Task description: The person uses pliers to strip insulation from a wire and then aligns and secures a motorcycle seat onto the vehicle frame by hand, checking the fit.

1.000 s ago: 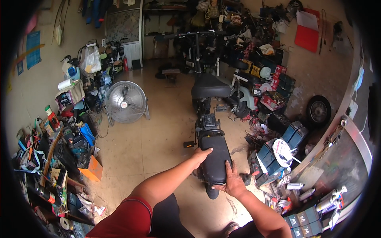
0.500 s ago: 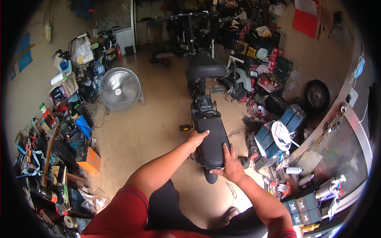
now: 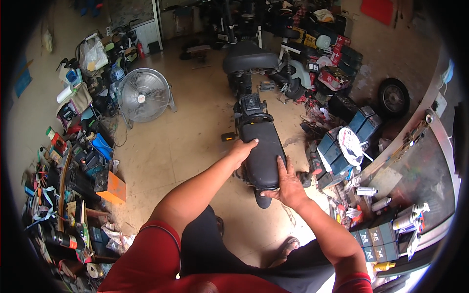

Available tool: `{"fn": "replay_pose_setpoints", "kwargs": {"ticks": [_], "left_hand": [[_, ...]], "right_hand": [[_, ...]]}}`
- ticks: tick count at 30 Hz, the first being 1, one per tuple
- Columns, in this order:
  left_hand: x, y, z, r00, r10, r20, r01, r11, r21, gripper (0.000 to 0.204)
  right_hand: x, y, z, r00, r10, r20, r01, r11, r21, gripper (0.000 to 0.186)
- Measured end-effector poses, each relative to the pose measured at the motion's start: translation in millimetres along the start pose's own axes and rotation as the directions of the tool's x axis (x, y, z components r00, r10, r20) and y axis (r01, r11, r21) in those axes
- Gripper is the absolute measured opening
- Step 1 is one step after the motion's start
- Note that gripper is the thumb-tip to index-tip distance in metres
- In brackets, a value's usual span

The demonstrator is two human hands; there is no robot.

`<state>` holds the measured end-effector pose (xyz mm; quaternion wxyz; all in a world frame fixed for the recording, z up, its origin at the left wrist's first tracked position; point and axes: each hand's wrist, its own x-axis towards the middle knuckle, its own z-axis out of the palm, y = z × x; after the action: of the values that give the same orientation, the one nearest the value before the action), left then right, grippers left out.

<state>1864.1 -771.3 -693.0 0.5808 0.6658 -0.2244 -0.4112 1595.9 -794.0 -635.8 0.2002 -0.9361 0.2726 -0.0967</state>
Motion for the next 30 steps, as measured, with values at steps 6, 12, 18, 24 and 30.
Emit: {"fn": "replay_pose_setpoints", "kwargs": {"ticks": [6, 12, 18, 24, 30], "left_hand": [[7.2, -4.2, -1.7, 0.999, -0.006, -0.036, 0.006, 1.0, 0.016, 0.064], [-6.5, 4.6, 2.7, 1.0, 0.017, 0.008, -0.017, 1.0, -0.01, 0.063], [1.9, -0.7, -1.5, 1.0, 0.014, -0.002, -0.014, 1.0, -0.009, 0.063], [-7.2, 7.6, 3.4, 1.0, 0.009, -0.018, -0.007, 0.998, 0.061, 0.059], [-13.1, 9.9, 0.8, 1.0, -0.009, 0.008, 0.009, 1.0, 0.018, 0.06]], "right_hand": [[1.1, 0.0, -0.3, 1.0, -0.015, 0.007, 0.016, 0.999, -0.034, 0.145], [0.0, 1.5, -2.7, 1.0, -0.007, 0.0, 0.007, 0.998, -0.064, 0.145], [-0.7, 1.7, 0.0, 1.0, -0.007, 0.0, 0.007, 1.0, -0.021, 0.146], [-3.3, 3.4, -1.5, 0.999, -0.029, -0.033, 0.025, 0.994, -0.102, 0.142], [0.4, 3.6, 2.0, 0.998, -0.052, -0.026, 0.049, 0.992, -0.115, 0.144]]}}
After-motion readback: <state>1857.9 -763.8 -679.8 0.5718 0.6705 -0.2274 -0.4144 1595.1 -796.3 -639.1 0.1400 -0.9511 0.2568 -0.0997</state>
